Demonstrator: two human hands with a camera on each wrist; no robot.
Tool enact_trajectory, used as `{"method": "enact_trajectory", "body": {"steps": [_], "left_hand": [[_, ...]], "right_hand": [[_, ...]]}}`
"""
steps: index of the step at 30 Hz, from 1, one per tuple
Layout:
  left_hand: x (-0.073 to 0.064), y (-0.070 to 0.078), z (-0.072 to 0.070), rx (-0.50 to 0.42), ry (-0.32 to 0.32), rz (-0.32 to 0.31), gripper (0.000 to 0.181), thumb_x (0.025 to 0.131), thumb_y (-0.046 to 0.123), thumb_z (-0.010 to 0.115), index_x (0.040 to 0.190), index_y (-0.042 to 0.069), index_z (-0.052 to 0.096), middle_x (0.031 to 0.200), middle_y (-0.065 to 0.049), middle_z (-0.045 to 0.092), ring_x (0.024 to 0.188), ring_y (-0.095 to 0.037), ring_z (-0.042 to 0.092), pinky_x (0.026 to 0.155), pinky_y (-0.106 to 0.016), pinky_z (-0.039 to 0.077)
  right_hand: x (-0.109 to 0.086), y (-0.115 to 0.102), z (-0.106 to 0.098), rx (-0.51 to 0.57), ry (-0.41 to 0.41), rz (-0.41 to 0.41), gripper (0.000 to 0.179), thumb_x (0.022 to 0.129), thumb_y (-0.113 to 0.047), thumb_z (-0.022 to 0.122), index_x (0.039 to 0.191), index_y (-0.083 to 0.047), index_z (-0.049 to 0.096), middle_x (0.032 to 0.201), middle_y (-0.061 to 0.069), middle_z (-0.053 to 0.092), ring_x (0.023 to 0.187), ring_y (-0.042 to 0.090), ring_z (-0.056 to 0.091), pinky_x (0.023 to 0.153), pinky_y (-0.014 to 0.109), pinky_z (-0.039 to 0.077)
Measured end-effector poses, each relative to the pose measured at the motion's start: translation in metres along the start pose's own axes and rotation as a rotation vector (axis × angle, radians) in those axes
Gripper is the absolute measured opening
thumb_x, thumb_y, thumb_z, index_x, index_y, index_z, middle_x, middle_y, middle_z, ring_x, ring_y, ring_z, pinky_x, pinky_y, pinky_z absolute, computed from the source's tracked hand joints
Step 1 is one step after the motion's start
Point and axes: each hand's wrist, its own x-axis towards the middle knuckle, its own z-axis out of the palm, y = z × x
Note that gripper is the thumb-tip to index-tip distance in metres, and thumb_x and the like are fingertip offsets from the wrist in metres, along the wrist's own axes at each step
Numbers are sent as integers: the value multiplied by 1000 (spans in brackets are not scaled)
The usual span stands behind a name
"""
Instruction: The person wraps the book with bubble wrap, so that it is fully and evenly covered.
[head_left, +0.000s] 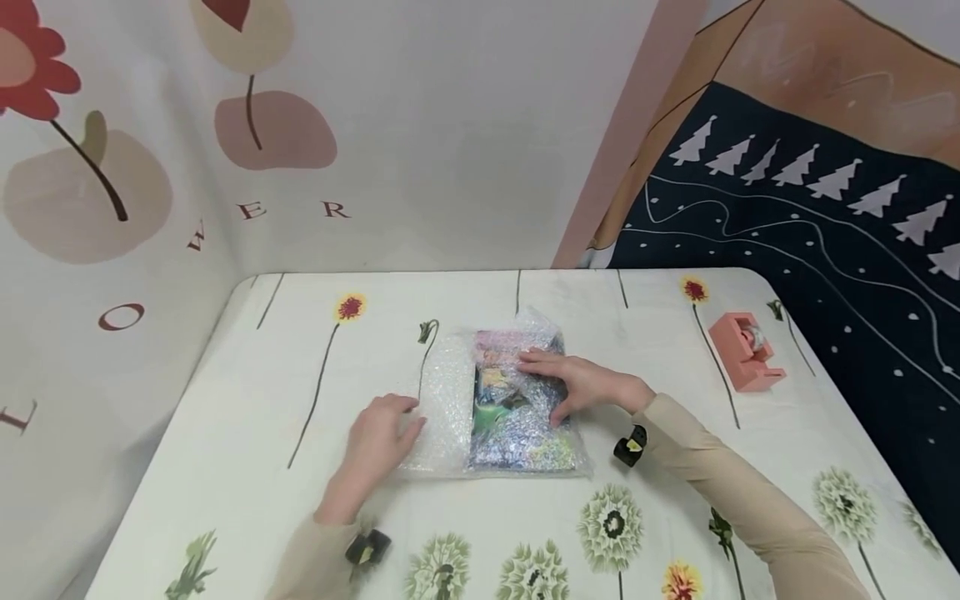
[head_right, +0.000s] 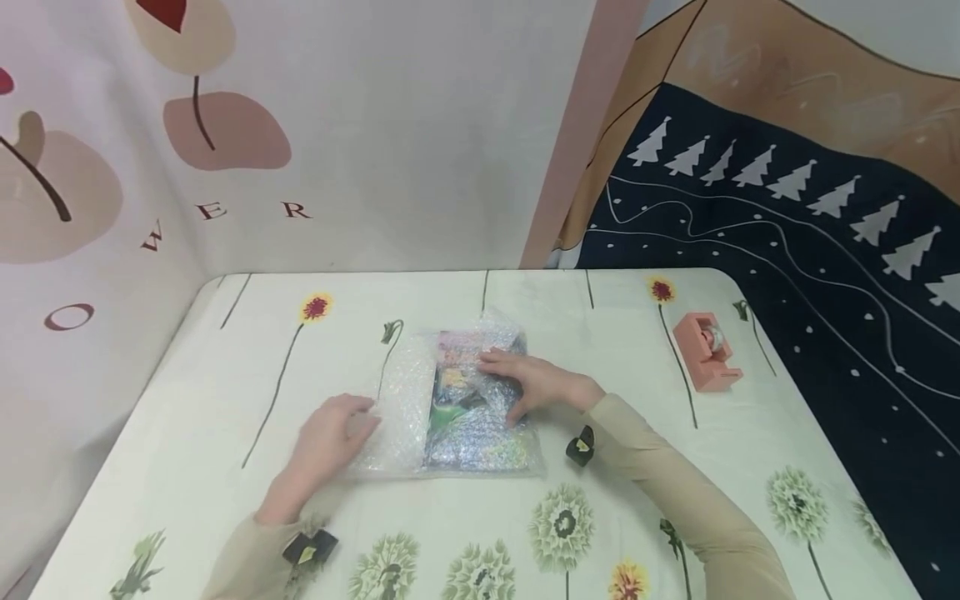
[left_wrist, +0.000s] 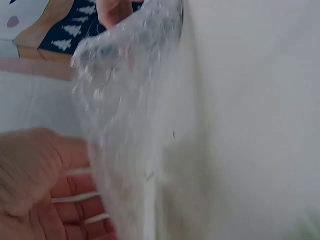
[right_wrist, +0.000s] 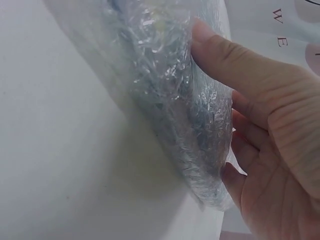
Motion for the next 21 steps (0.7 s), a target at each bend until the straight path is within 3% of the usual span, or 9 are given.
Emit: {"method": "enact_trajectory", "body": {"steps": [4,7,11,15,21], "left_hand": [[-13,-15,-14,26,-28,-236,28,86,17,65,102,-6,65,89,-15,63,80,-31,61,64,-42,51],[-20,-23,-22,5,-62,-318,30,88,21,63,97,-7,64,79,-12,62,67,-25,59,57,-38,49],[-25,-29,-26,-90,-99,-371,28,89,25,62,88,-3,66,65,-4,60,55,-15,52,53,-31,44],[-30,-32,-31,-116,-122,-425,30,89,27,62,90,-3,66,68,-3,60,60,-15,52,56,-31,43],[-35,-33,-35,-113,-162,-414,38,89,28,62,98,-9,62,72,-6,60,61,-17,53,57,-33,44]], "right_hand": [[-3,1,0,12,34,-19,91,70,-36,77,143,-1,36,150,19,26,139,35,19,106,52,27],[-3,2,1,28,25,14,92,68,-33,79,143,-1,36,150,19,25,139,36,19,105,53,26],[-1,2,1,41,-6,72,94,65,-29,81,142,0,36,151,19,23,138,37,18,106,52,25],[1,1,2,34,-21,94,94,65,-27,81,143,-1,36,152,18,23,139,35,17,108,49,25],[1,0,2,35,-22,87,92,66,-26,81,142,0,36,151,19,24,139,36,17,107,48,27]]}}
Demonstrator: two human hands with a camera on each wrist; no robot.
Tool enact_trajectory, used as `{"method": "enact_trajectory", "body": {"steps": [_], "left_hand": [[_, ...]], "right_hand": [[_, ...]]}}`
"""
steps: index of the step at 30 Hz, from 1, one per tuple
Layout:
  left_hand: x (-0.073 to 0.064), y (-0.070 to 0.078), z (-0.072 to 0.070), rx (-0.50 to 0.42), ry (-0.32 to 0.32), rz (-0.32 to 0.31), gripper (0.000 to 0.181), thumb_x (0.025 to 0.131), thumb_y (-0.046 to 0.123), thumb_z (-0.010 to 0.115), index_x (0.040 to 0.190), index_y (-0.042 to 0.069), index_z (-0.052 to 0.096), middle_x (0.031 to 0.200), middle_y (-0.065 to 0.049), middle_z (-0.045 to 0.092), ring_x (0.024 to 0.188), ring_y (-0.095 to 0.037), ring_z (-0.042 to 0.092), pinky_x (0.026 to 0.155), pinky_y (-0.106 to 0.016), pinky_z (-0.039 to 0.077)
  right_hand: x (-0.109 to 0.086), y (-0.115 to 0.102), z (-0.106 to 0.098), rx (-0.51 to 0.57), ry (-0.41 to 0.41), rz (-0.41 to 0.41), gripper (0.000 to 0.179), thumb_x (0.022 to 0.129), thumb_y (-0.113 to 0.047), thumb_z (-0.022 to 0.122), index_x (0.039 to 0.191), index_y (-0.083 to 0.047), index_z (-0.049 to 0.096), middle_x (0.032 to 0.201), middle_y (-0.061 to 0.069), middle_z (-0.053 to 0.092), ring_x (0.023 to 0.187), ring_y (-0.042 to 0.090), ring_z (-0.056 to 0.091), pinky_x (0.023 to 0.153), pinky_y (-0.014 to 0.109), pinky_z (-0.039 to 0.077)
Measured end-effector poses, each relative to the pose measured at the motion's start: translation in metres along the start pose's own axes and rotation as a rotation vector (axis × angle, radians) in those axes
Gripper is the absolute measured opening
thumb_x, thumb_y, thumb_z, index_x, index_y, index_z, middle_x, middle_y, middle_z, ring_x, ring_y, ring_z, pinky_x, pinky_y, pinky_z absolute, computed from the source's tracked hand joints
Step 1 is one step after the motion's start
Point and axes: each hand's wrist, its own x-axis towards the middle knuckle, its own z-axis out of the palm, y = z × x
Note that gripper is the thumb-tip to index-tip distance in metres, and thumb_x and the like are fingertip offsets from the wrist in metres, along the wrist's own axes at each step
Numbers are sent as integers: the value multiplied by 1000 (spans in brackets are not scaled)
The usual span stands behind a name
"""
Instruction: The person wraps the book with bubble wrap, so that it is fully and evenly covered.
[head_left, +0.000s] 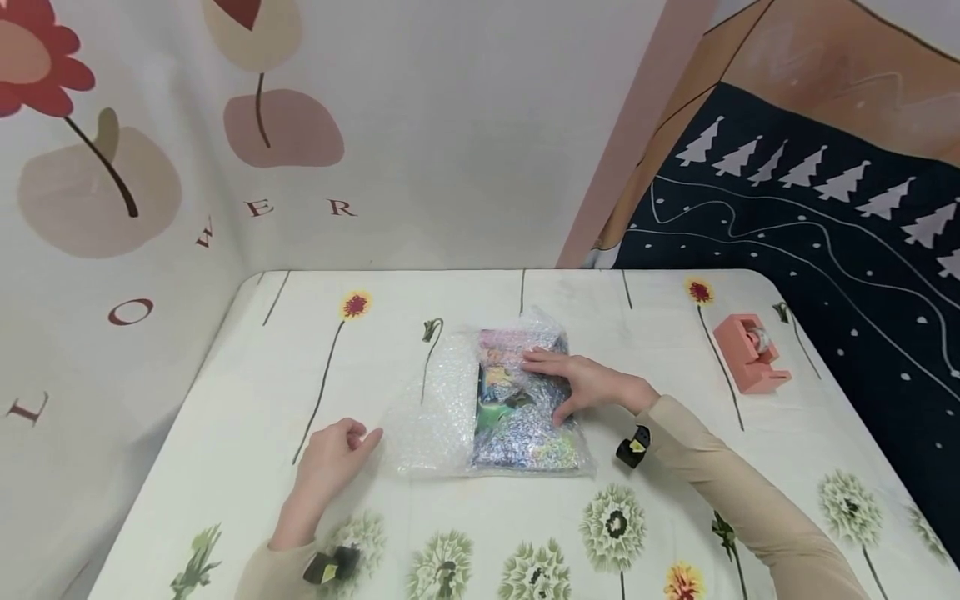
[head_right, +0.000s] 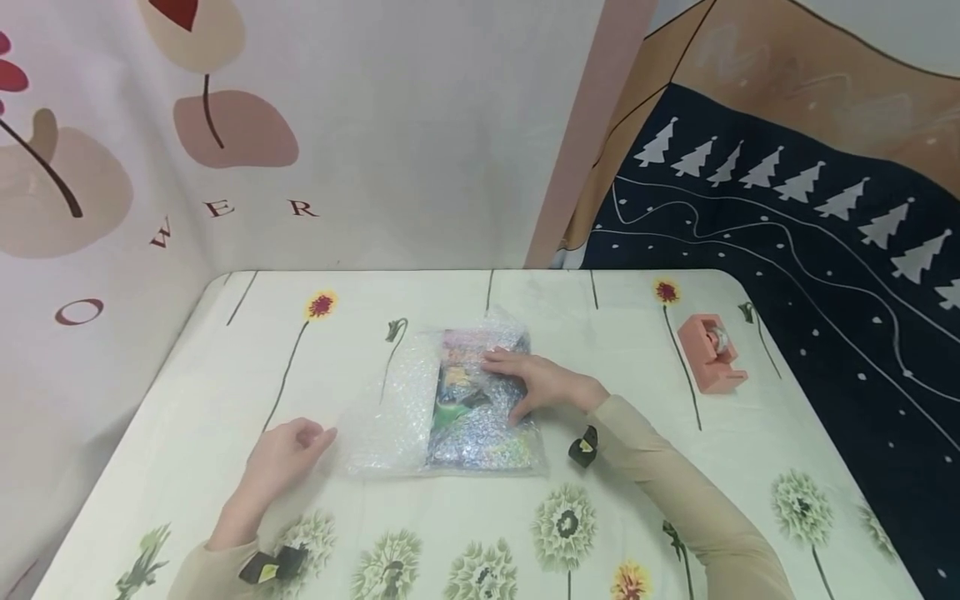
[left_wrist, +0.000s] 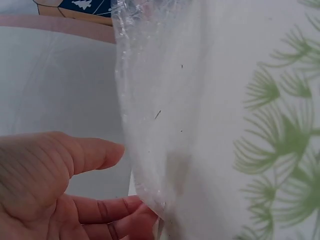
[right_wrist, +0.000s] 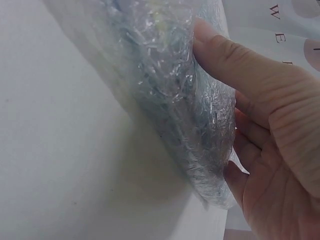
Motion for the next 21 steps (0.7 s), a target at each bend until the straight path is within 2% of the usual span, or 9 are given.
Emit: {"method": "enact_trajectory", "body": {"steps": [5,8,11,14,18,21], "left_hand": [[2,-2,3,-30,-17,-26,30,89,28,62,89,-2,65,67,-2,57,57,-14,48,53,-29,40],[5,-2,5,-77,-47,-43,27,89,28,61,82,2,65,64,-1,55,55,-15,45,53,-28,37],[7,-3,7,-132,-65,-56,27,90,28,60,81,2,64,66,-2,55,58,-14,46,54,-28,38],[7,-2,8,-294,-87,-104,28,92,27,58,90,-1,59,73,-4,60,61,-15,54,57,-26,45],[5,1,5,-620,-107,-196,34,94,21,56,114,-6,50,80,-6,66,62,-14,62,61,-26,52],[3,4,3,-818,-105,-227,42,94,13,55,128,-9,44,82,-2,66,66,-10,61,65,-26,53]], "right_hand": [[-1,-1,0,7,-1,6,92,66,-27,81,142,0,36,151,19,24,139,37,17,107,50,26],[-1,-1,0,16,-6,21,92,66,-26,81,143,-1,36,152,17,23,140,35,16,108,48,25],[-1,0,1,30,-9,29,92,66,-25,81,143,-2,36,152,17,22,140,35,15,108,47,26],[0,0,2,32,-10,30,92,66,-25,81,143,-2,36,152,17,22,140,35,15,108,47,26],[0,1,2,31,-9,34,92,67,-24,81,143,-2,35,152,16,22,140,34,15,108,47,26],[-1,1,2,32,-6,35,92,67,-24,81,143,-2,35,153,16,22,140,34,14,108,48,26]]}}
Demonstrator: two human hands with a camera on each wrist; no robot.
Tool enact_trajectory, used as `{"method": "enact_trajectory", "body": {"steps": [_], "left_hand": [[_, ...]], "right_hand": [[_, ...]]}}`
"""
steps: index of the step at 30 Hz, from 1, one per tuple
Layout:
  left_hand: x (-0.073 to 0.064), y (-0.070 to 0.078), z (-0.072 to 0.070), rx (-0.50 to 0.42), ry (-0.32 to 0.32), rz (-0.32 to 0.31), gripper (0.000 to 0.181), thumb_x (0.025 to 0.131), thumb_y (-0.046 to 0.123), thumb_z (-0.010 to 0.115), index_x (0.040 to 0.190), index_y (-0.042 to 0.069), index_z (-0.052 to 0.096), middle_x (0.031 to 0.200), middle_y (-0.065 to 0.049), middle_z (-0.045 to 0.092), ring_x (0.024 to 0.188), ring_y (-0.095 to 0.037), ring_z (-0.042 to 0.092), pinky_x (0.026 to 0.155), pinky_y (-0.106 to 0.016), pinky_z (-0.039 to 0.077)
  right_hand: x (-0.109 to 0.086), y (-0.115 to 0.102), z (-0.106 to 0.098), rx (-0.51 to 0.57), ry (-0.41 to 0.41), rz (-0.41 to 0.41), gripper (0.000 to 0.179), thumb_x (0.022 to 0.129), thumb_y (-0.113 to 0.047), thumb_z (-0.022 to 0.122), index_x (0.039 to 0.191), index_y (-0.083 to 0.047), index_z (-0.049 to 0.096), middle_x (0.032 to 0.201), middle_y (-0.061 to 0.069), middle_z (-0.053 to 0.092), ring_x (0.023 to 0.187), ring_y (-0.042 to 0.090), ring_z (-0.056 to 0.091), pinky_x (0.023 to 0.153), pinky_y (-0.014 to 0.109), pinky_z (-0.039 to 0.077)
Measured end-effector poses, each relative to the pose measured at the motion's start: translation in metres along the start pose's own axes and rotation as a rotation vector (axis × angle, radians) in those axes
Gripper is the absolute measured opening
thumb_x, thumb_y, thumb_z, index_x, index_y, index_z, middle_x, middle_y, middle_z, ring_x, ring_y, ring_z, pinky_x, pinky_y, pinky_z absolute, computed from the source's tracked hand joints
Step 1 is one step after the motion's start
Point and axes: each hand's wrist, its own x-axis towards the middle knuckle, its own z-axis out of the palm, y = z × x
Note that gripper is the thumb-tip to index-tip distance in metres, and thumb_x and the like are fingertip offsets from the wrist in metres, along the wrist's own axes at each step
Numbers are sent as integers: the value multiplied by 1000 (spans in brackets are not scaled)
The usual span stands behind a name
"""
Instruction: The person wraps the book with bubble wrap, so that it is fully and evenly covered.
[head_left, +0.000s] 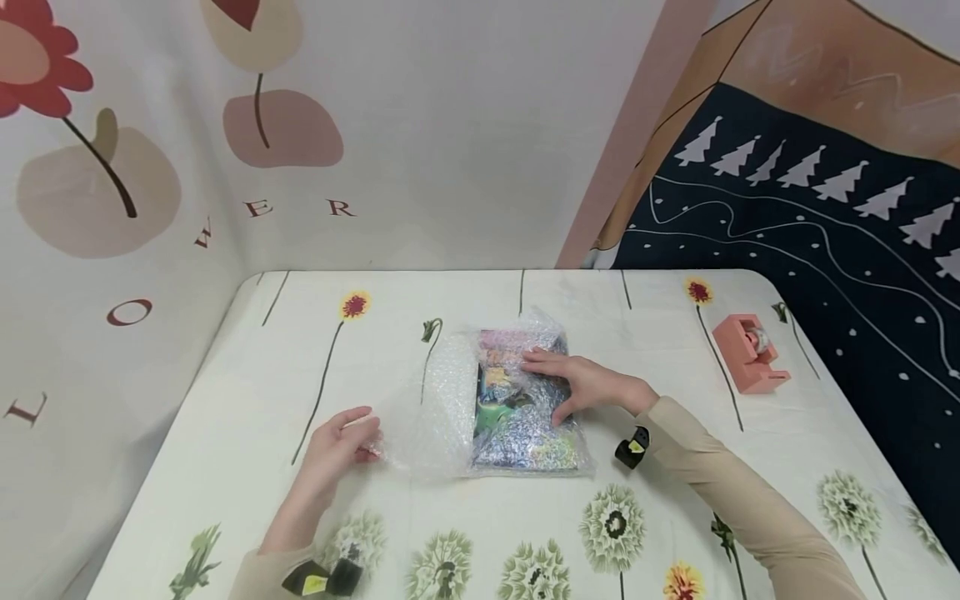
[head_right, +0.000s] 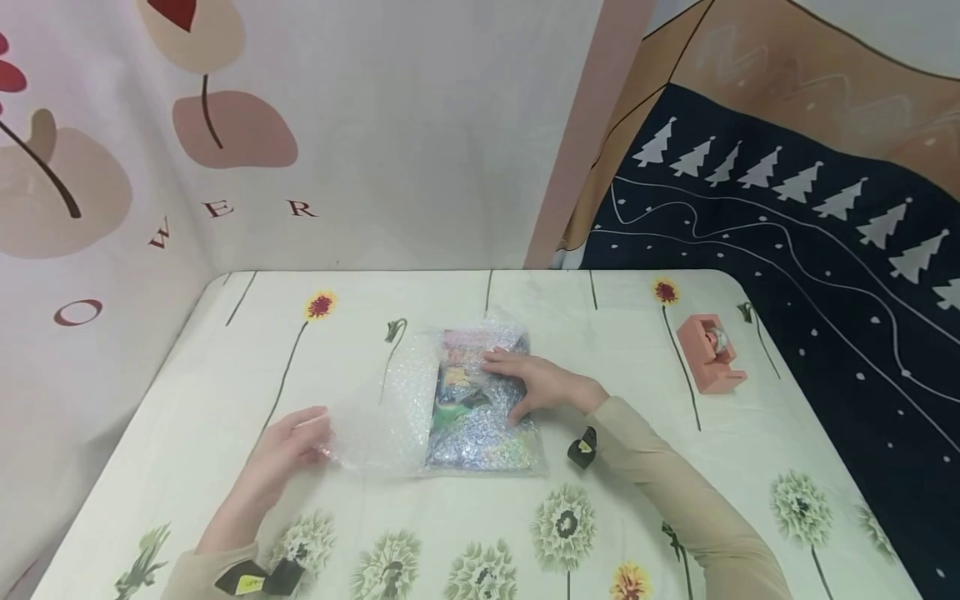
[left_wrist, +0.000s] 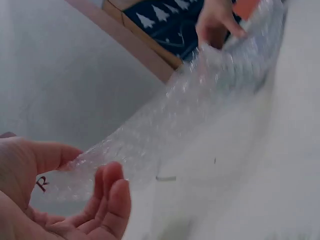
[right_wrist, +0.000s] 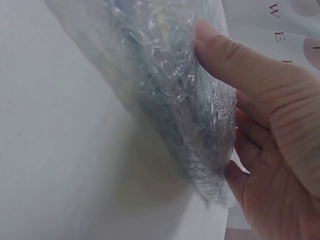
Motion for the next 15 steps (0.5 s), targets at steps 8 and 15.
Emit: {"method": "enact_trajectory", "body": {"steps": [8,15], "left_hand": [[-21,15,22,-165,81,61,32,91,6,59,116,-12,52,87,2,66,80,-8,64,76,-25,53],[-33,32,62,-85,186,438,10,83,-10,63,93,-12,62,87,-19,68,72,-6,66,69,-22,54]], "right_hand": [[0,3,0,-9,3,-4,93,66,-25,81,144,-3,35,153,15,22,140,34,15,108,48,25],[0,2,0,-7,1,-2,91,67,-23,81,143,-2,35,152,16,22,140,34,15,108,46,26]]}}
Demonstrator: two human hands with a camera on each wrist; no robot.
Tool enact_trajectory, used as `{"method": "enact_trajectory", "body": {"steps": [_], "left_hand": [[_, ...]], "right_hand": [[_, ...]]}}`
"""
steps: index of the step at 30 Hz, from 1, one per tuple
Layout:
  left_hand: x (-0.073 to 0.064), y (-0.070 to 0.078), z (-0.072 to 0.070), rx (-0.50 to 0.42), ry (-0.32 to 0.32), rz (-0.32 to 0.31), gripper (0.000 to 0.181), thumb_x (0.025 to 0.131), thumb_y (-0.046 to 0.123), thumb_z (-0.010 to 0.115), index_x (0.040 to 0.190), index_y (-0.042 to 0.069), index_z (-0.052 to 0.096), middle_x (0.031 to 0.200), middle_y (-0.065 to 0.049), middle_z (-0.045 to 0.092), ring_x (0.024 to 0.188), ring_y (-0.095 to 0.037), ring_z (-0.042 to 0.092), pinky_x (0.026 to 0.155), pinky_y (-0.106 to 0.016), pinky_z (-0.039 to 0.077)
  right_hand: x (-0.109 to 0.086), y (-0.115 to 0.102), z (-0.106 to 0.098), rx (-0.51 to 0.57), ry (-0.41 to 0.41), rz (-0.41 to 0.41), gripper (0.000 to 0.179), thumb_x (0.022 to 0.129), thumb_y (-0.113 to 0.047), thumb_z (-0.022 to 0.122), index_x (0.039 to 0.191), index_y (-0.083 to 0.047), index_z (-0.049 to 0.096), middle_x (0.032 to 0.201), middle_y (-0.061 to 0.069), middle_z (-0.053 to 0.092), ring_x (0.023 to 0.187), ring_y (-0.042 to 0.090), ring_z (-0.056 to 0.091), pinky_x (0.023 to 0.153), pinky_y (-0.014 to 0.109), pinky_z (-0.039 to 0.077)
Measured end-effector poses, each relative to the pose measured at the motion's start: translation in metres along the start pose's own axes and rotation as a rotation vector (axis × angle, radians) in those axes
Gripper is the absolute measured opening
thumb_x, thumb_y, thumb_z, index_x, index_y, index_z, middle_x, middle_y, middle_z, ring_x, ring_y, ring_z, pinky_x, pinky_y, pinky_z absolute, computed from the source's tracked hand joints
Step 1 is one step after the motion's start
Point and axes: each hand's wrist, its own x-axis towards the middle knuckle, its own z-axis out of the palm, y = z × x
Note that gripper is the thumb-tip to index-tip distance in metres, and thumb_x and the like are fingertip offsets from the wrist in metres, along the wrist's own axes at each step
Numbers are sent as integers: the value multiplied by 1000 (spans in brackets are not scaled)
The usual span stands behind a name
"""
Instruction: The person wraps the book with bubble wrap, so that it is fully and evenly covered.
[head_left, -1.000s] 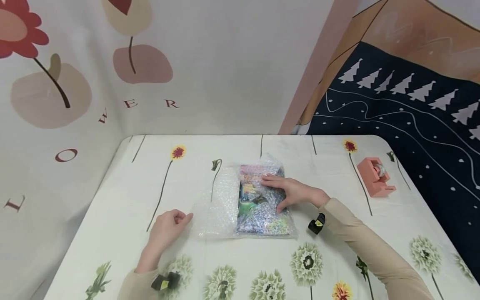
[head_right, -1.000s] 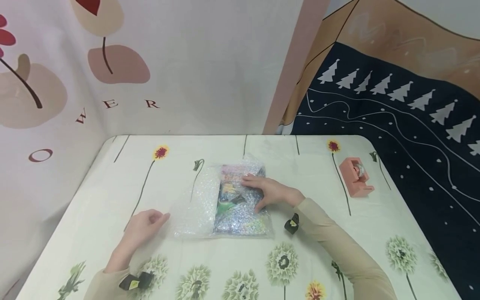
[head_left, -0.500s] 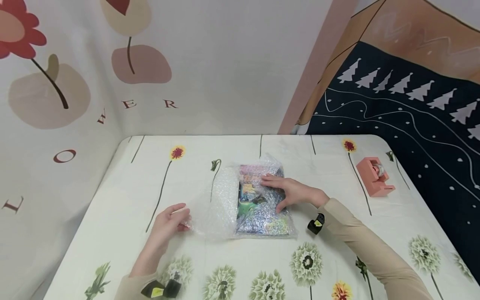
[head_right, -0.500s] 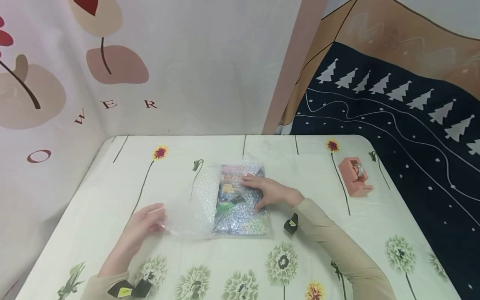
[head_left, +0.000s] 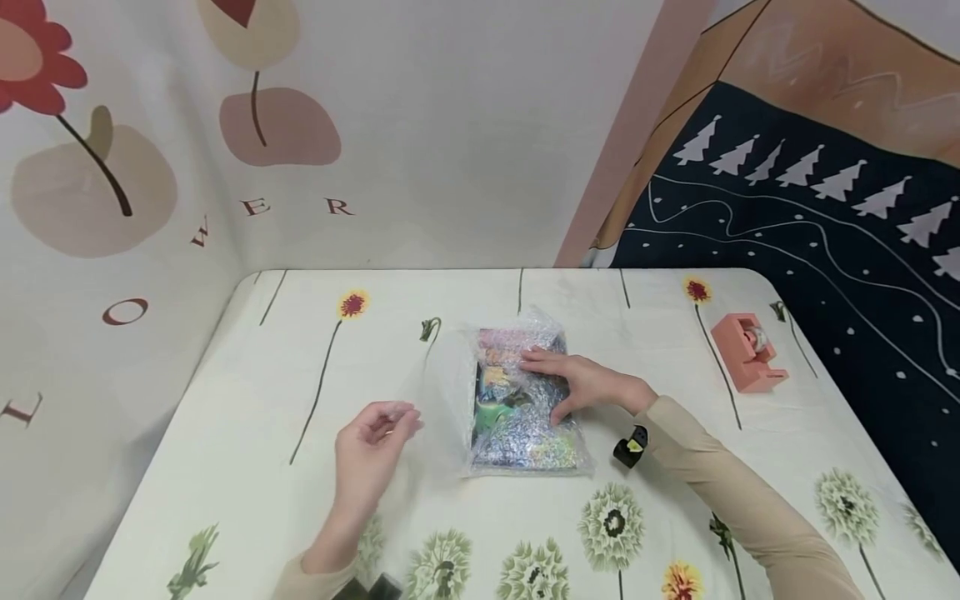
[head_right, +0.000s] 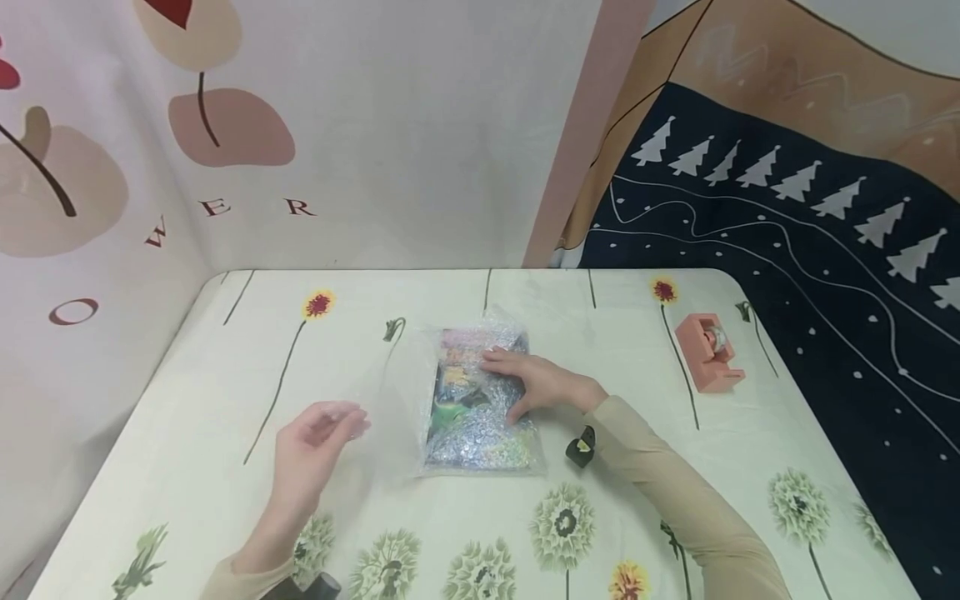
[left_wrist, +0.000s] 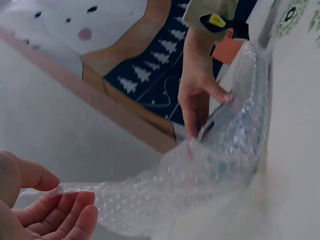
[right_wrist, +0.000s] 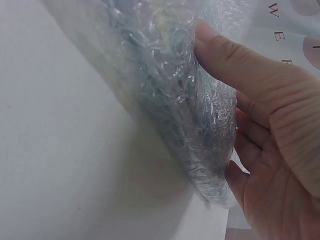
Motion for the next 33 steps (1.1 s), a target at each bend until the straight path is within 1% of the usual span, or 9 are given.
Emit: {"method": "enact_trajectory", "body": {"steps": [2,7,9,11,13,16,21,26,33], "left_hand": [[-3,2,12,30,-17,142,8,80,-12,64,89,-10,64,86,-21,67,72,-7,66,68,-23,54],[-9,4,42,122,-61,486,14,75,-13,67,85,-4,67,82,-13,70,68,-14,65,65,-21,54],[-11,3,54,146,-80,587,16,74,-14,67,85,-3,68,80,-12,70,66,-16,65,64,-21,53],[-13,3,66,178,-95,663,17,72,-15,67,84,-2,68,80,-11,69,66,-17,65,64,-19,53],[-14,2,78,219,-112,714,17,71,-15,66,83,-2,68,79,-11,69,67,-17,65,65,-18,52],[-18,1,95,328,-118,777,14,70,-10,67,80,0,69,77,-8,69,67,-15,64,65,-19,52],[-24,-5,117,524,-123,857,10,70,-2,70,77,5,71,73,-3,67,67,-15,64,59,-25,52],[-28,-12,132,660,-122,899,8,68,2,72,74,7,71,71,-1,65,64,-15,61,53,-25,50],[-34,-18,146,882,-88,1013,5,64,4,69,66,8,68,65,0,61,59,-14,56,47,-23,46]], "right_hand": [[0,0,0,2,-1,3,91,68,-23,81,143,-2,35,153,16,22,140,34,14,108,46,26],[0,-1,-1,-12,3,2,91,67,-24,81,143,-2,36,152,15,23,140,34,15,108,47,25],[1,-1,-1,-21,11,-2,91,66,-25,82,143,-2,37,152,16,25,139,35,17,108,48,25],[1,-1,-1,-24,19,-3,91,65,-25,82,142,-2,38,151,15,26,139,35,18,108,49,25],[1,-1,-1,-30,26,-6,91,65,-26,83,141,-2,39,151,15,27,139,35,19,108,49,25],[1,1,-1,-41,34,-16,90,65,-26,83,141,-2,41,150,16,29,138,35,20,108,49,25],[2,3,-1,-55,38,-58,83,68,-13,83,139,0,42,148,19,30,137,37,23,104,49,32],[4,2,-4,-86,25,-75,83,68,-13,83,138,1,42,147,21,31,136,37,24,103,48,33],[6,-1,-9,-140,6,-71,85,66,-21,84,137,4,44,146,22,33,135,38,27,103,48,34]]}}
